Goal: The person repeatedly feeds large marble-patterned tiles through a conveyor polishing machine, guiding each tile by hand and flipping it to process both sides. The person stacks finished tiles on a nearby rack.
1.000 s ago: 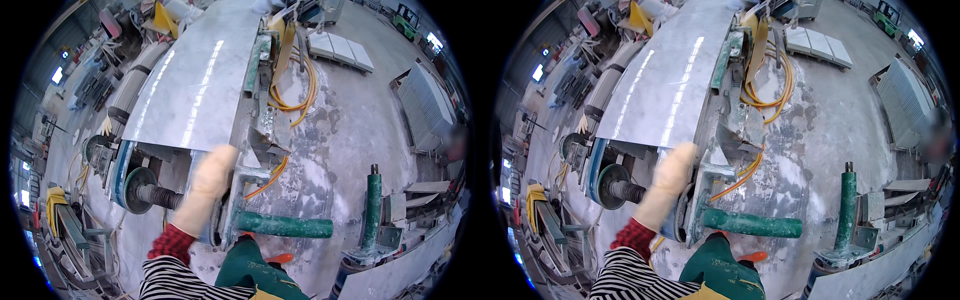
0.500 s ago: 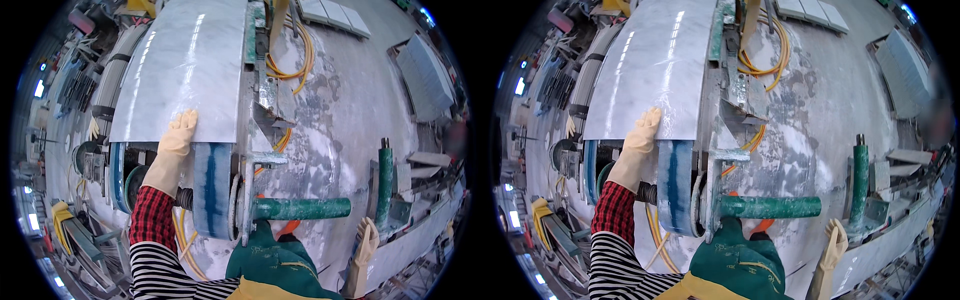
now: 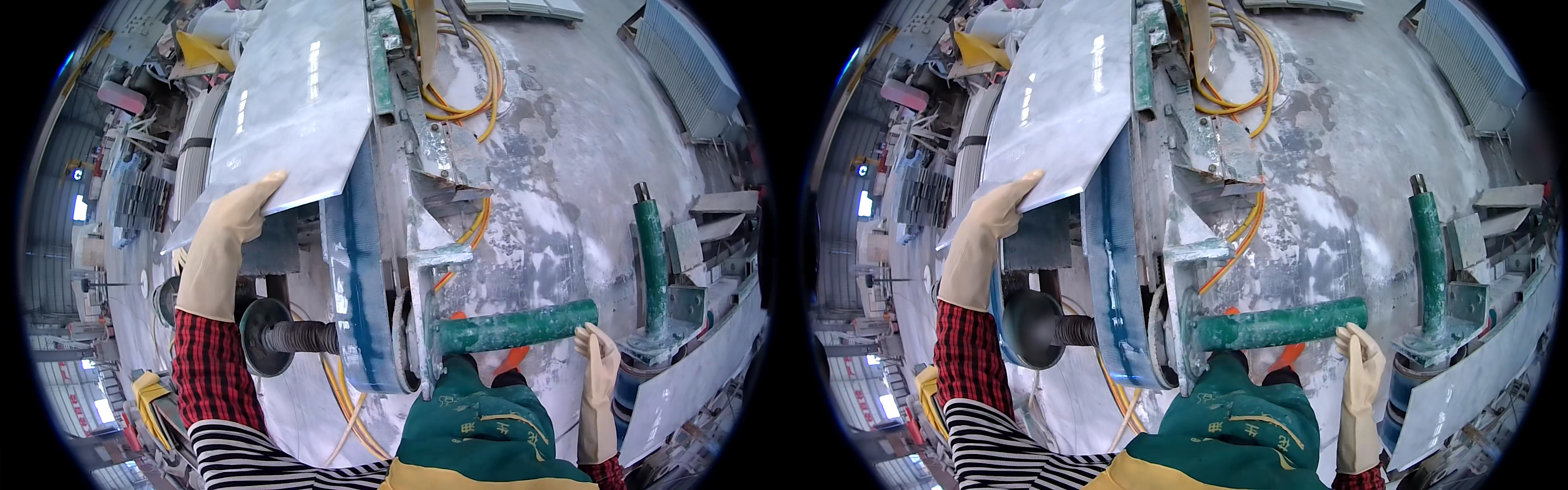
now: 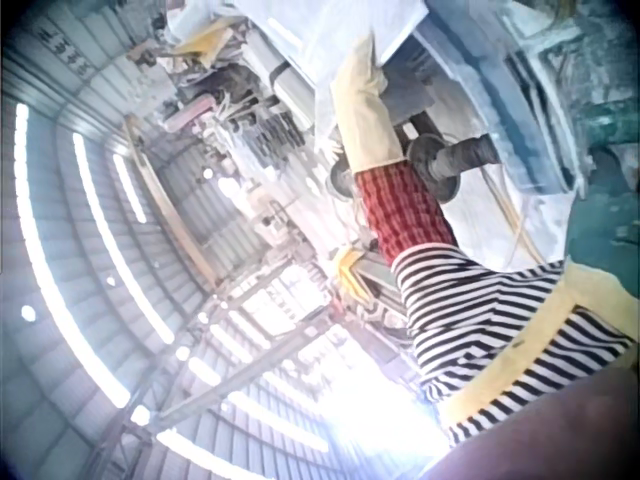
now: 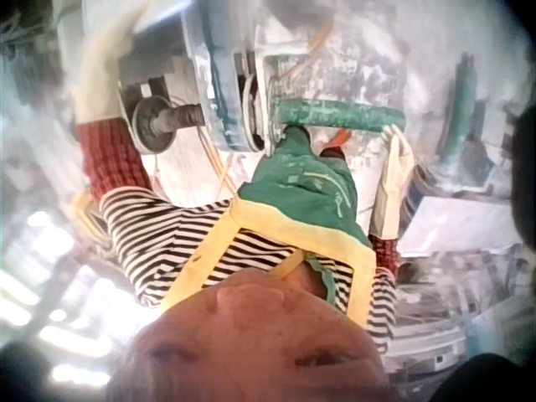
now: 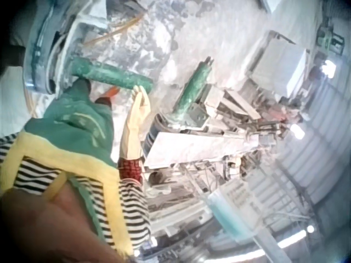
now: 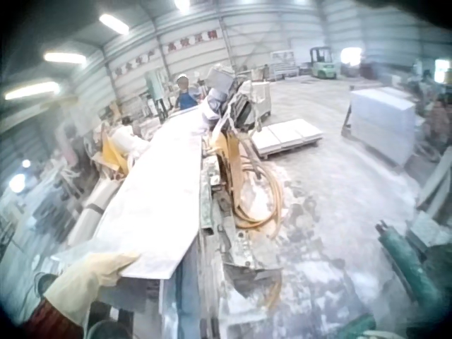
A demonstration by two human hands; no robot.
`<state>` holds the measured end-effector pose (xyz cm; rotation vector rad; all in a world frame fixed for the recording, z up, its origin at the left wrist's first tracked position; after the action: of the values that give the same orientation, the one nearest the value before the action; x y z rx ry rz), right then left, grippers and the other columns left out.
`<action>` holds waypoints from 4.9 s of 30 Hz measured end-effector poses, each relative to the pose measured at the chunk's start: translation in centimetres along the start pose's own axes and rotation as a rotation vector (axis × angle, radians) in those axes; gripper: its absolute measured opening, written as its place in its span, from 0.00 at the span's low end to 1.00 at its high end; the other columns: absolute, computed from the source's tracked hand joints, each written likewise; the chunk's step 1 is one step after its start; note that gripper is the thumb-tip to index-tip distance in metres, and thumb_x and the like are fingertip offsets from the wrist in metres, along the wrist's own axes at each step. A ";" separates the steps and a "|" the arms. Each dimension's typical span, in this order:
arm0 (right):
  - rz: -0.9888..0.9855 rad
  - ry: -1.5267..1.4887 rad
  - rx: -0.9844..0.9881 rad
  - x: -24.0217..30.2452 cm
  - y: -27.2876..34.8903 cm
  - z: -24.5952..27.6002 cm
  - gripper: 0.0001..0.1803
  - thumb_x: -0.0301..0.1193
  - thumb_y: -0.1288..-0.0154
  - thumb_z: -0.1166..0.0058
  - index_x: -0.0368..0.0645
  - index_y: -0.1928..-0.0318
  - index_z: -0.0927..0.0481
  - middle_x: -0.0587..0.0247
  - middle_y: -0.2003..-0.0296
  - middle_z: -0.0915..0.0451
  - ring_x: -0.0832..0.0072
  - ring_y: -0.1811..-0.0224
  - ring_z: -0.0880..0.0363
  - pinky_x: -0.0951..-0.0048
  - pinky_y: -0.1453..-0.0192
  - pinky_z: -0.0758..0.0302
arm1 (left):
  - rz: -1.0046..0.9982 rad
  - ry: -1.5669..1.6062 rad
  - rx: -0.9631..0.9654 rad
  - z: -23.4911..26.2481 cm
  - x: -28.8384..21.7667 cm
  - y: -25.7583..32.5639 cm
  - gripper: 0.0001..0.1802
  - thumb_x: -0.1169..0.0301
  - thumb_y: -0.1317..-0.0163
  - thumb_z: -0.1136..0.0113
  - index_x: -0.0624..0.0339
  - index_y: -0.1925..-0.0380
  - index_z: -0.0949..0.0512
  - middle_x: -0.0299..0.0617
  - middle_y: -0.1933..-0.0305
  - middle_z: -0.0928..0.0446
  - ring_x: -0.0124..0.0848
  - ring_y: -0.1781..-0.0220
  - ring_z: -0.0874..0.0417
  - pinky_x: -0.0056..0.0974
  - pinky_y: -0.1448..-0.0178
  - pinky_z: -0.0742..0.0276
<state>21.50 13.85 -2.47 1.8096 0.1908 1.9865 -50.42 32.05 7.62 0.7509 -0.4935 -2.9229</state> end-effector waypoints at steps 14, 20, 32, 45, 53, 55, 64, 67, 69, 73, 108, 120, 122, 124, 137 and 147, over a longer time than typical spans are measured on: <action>-0.001 -0.012 -0.002 -0.1 0.5 0.4 0.17 0.29 0.19 0.49 0.30 0.39 0.20 0.48 0.51 0.12 0.68 0.54 0.12 0.69 0.46 0.16 | 0.296 0.934 -0.139 -4.6 -1.8 1.4 0.24 0.64 0.20 0.47 0.57 0.28 0.28 0.48 0.30 0.22 0.40 0.28 0.22 0.34 0.24 0.32; 0.004 0.002 0.019 0.7 1.3 0.3 0.17 0.28 0.20 0.48 0.29 0.41 0.19 0.49 0.52 0.12 0.69 0.55 0.12 0.70 0.46 0.16 | -0.144 -0.554 -0.338 -9.2 -6.2 6.3 0.32 0.78 0.30 0.56 0.48 0.26 0.33 0.52 0.23 0.31 0.48 0.23 0.29 0.45 0.27 0.25; -0.017 0.006 -0.083 -1.7 2.3 10.4 0.17 0.28 0.20 0.48 0.29 0.41 0.19 0.50 0.52 0.12 0.69 0.54 0.13 0.69 0.46 0.17 | 0.226 -0.584 -0.202 -15.3 -3.3 3.5 0.49 0.84 0.38 0.49 0.40 0.18 0.49 0.49 0.15 0.47 0.55 0.17 0.41 0.49 0.16 0.40; 0.246 0.663 -0.370 1.7 -2.8 29.9 0.16 0.29 0.35 0.39 0.38 0.48 0.15 0.49 0.54 0.13 0.58 0.51 0.15 0.60 0.47 0.21 | -0.198 -0.374 -0.127 -25.2 -29.6 -7.5 0.40 0.66 0.40 0.30 0.51 0.27 0.33 0.53 0.24 0.32 0.49 0.23 0.31 0.47 0.22 0.32; 0.319 1.224 -0.266 -0.4 -6.4 32.5 0.22 0.32 0.42 0.37 0.39 0.47 0.20 0.52 0.43 0.21 0.49 0.34 0.30 0.52 0.24 0.36 | -0.078 -0.438 0.350 -35.0 -41.4 -16.7 0.30 0.56 0.35 0.35 0.50 0.35 0.24 0.52 0.37 0.18 0.49 0.34 0.19 0.49 0.32 0.23; 0.276 1.237 -0.264 0.2 -5.7 32.6 0.21 0.33 0.43 0.38 0.40 0.48 0.20 0.54 0.43 0.22 0.50 0.33 0.31 0.53 0.23 0.37 | -0.148 -0.324 0.446 -37.3 -44.8 -17.2 0.31 0.54 0.35 0.35 0.51 0.33 0.25 0.52 0.36 0.19 0.49 0.34 0.19 0.49 0.32 0.22; 0.215 1.290 -0.081 3.3 -6.7 31.6 0.21 0.37 0.28 0.45 0.39 0.41 0.21 0.43 0.42 0.22 0.45 0.36 0.27 0.51 0.31 0.30 | 0.110 0.765 0.606 -52.1 -35.7 -25.1 0.30 0.67 0.32 0.33 0.60 0.31 0.26 0.49 0.36 0.18 0.31 0.39 0.20 0.38 0.34 0.23; 0.416 1.249 -0.021 9.4 -6.3 29.5 0.18 0.38 0.23 0.48 0.41 0.40 0.22 0.39 0.47 0.23 0.38 0.45 0.26 0.43 0.38 0.28 | -0.080 0.504 0.570 -49.0 -34.6 -25.9 0.30 0.68 0.32 0.32 0.60 0.31 0.26 0.49 0.35 0.19 0.31 0.38 0.20 0.39 0.33 0.23; 0.324 1.156 -0.100 2.5 -8.2 33.5 0.18 0.37 0.22 0.48 0.40 0.40 0.22 0.42 0.47 0.22 0.43 0.45 0.24 0.48 0.40 0.24 | -0.163 0.302 0.518 -46.6 -35.6 -27.1 0.30 0.66 0.31 0.34 0.61 0.31 0.26 0.50 0.33 0.20 0.35 0.36 0.19 0.40 0.32 0.24; -0.016 0.866 -0.172 1.8 -19.3 36.1 0.19 0.37 0.22 0.47 0.39 0.40 0.22 0.43 0.46 0.20 0.46 0.43 0.22 0.51 0.39 0.23 | -0.080 0.292 0.329 -41.3 -39.9 -31.3 0.29 0.59 0.26 0.38 0.56 0.29 0.27 0.52 0.31 0.23 0.43 0.34 0.19 0.41 0.28 0.26; 0.525 0.090 0.917 65.0 -118.0 -34.7 0.24 0.41 0.19 0.45 0.33 0.37 0.19 0.53 0.44 0.13 0.71 0.39 0.17 0.71 0.31 0.27 | 0.754 0.894 -0.103 -26.1 -39.2 -72.8 0.28 0.58 0.25 0.44 0.65 0.32 0.26 0.50 0.31 0.21 0.38 0.30 0.21 0.39 0.28 0.28; 0.318 -0.275 1.042 84.2 -119.3 -58.6 0.26 0.43 0.17 0.50 0.34 0.36 0.20 0.51 0.42 0.15 0.67 0.35 0.19 0.71 0.27 0.28 | 0.749 1.040 -0.618 -20.2 -37.2 -89.1 0.26 0.62 0.26 0.41 0.65 0.33 0.24 0.51 0.35 0.18 0.38 0.33 0.18 0.40 0.28 0.26; 0.302 -0.292 1.150 85.8 -119.3 -61.5 0.26 0.44 0.17 0.50 0.33 0.36 0.20 0.52 0.43 0.15 0.69 0.35 0.19 0.72 0.30 0.27 | 0.851 1.072 -0.683 -22.0 -38.1 -90.1 0.26 0.63 0.26 0.40 0.65 0.33 0.24 0.51 0.35 0.18 0.37 0.33 0.18 0.39 0.28 0.26; 0.221 -0.369 1.316 86.7 -119.8 -63.7 0.27 0.44 0.17 0.51 0.31 0.37 0.20 0.52 0.44 0.14 0.70 0.37 0.19 0.73 0.33 0.26 | 1.051 1.041 -0.689 -17.9 -41.3 -90.1 0.26 0.64 0.27 0.39 0.65 0.33 0.24 0.51 0.35 0.18 0.37 0.33 0.18 0.39 0.28 0.26; 0.047 -0.447 1.361 86.4 -116.3 -66.5 0.30 0.44 0.12 0.69 0.27 0.48 0.22 0.60 0.76 0.25 0.65 0.74 0.21 0.63 0.54 0.16 | 1.106 1.443 -1.401 -19.7 -54.2 -93.0 0.25 0.60 0.24 0.38 0.65 0.35 0.22 0.33 0.51 0.19 0.23 0.54 0.23 0.30 0.50 0.25; 0.124 -0.403 1.300 87.4 -116.1 -66.5 0.29 0.42 0.13 0.68 0.24 0.48 0.24 0.65 0.79 0.35 0.70 0.78 0.34 0.56 0.54 0.12 | 1.378 1.523 -1.290 -32.3 -55.2 -90.8 0.20 0.60 0.26 0.39 0.63 0.43 0.17 0.31 0.58 0.18 0.22 0.61 0.24 0.31 0.57 0.27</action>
<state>-20.43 165.92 23.04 2.9328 1.5316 1.5322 13.46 117.34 -23.88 1.1869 0.6868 -0.5452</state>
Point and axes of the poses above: each hand's wrist, its own y-axis away from the middle knuckle, its own z-axis out of the back of the hand, x = y × z, the point moved 9 cm from there along -y, towards the middle knuckle
